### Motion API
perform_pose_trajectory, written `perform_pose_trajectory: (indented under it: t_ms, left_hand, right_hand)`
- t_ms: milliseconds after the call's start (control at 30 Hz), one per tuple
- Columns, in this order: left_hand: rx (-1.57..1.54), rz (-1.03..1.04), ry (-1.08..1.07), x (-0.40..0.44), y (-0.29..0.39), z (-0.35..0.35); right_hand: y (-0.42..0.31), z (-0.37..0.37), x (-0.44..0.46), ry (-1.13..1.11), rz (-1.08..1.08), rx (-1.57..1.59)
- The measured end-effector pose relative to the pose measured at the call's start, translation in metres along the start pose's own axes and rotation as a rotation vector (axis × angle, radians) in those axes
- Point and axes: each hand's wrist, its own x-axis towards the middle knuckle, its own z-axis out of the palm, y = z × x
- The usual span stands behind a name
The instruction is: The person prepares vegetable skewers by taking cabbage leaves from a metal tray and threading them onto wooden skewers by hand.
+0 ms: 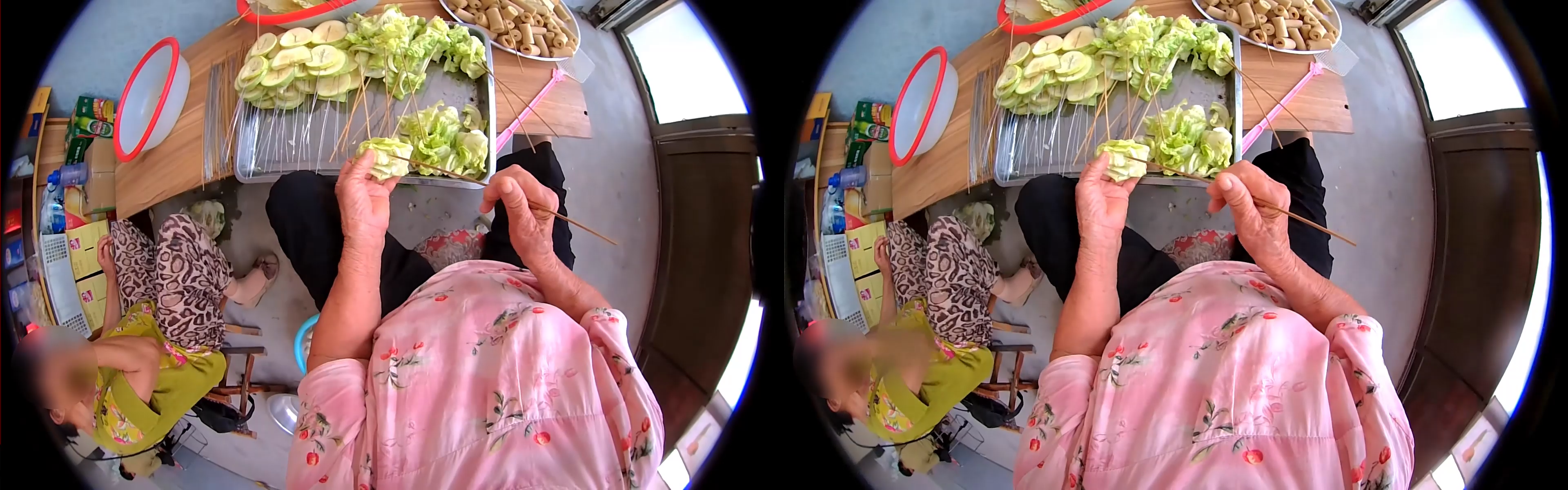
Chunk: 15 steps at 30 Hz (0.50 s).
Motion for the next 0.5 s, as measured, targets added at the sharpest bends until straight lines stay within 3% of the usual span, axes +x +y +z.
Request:
perform_pose_trajectory:
  t_ms: [500]
  left_hand:
    - [-0.054, -0.102, -0.068, -0.0024, 0.0007, 0.003]
  right_hand:
    - [0.0009, 0.0017, -0.0033, -0.121, -0.24, -0.208]
